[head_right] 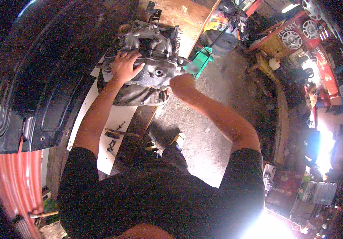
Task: The person uses a wrench to loosen and remove bolts from a car engine block resting on a workbench. They repeatedly turn the wrench on different bolts and remove them by hand, placing them aside.
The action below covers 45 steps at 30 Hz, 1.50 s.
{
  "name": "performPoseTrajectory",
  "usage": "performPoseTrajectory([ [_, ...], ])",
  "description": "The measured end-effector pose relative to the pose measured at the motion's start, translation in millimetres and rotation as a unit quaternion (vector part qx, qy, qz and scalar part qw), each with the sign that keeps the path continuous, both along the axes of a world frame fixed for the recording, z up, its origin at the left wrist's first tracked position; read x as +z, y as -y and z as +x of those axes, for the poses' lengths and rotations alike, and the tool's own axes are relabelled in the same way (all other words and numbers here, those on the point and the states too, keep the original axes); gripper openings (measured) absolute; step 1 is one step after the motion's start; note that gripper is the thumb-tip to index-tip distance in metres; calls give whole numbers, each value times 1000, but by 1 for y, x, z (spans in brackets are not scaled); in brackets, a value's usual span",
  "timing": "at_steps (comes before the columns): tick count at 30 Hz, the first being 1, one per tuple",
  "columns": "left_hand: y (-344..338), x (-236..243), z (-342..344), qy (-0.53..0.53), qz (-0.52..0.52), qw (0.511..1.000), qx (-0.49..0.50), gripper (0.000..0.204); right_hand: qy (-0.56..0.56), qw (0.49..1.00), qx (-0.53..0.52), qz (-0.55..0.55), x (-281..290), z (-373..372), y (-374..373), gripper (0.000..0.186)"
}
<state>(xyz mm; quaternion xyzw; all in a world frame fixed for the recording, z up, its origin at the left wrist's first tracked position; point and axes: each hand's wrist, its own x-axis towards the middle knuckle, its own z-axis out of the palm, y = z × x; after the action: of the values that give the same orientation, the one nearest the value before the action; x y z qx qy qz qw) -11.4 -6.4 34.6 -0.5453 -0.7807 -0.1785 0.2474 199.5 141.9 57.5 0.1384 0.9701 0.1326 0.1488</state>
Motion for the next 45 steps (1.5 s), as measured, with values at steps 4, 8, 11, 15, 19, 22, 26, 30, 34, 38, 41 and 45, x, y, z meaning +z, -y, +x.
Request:
performPoseTrajectory([
  [4, -4, -3, 0, 6, -2, 1000, -5, 40, -209, 947, -128, -209, -61, 72, -13, 23],
  [8, -4, -6, 0, -1, 3, 1000, -5, 38, -313, 629, -381, -601, -137, 86, 27, 30],
  [11, -5, -3, -1, -1, 22, 1000, -21, 36, -368, 478, -400, -690, -167, 67, 74, 25],
  [15, -5, -4, -3, -9, 60, 997, -39, 32, -469, 335, -408, -708, -196, 34, 102, 26],
  [19, -7, -7, -6, -5, 66, 996, -52, 32, -476, 327, -385, -720, -202, 18, 107, 30],
  [22, -6, -3, -2, -11, 56, 997, -45, 32, -457, 214, -380, -775, -200, 13, 116, 33],
  [26, -7, -3, -5, -6, 51, 998, -46, 32, -481, 118, -385, -778, -210, -11, 132, 35],
  [30, -7, -3, -5, -1, 42, 998, -45, 32, -501, 27, -392, -771, -226, -34, 143, 35],
  [34, -7, -4, -5, 7, 42, 998, -50, 32, -541, 91, -449, -706, -249, -48, 134, 37],
  [38, -7, 2, -3, 5, 27, 999, -43, 32, -516, 345, -397, -676, -296, -17, 93, 40],
  [41, -4, -7, -5, 2, 34, 999, -37, 32, -456, 364, -304, -753, -278, 1, 82, 40],
  [45, -5, -2, -4, 5, 32, 998, -45, 31, -448, 324, -306, -775, -272, 7, 91, 40],
])
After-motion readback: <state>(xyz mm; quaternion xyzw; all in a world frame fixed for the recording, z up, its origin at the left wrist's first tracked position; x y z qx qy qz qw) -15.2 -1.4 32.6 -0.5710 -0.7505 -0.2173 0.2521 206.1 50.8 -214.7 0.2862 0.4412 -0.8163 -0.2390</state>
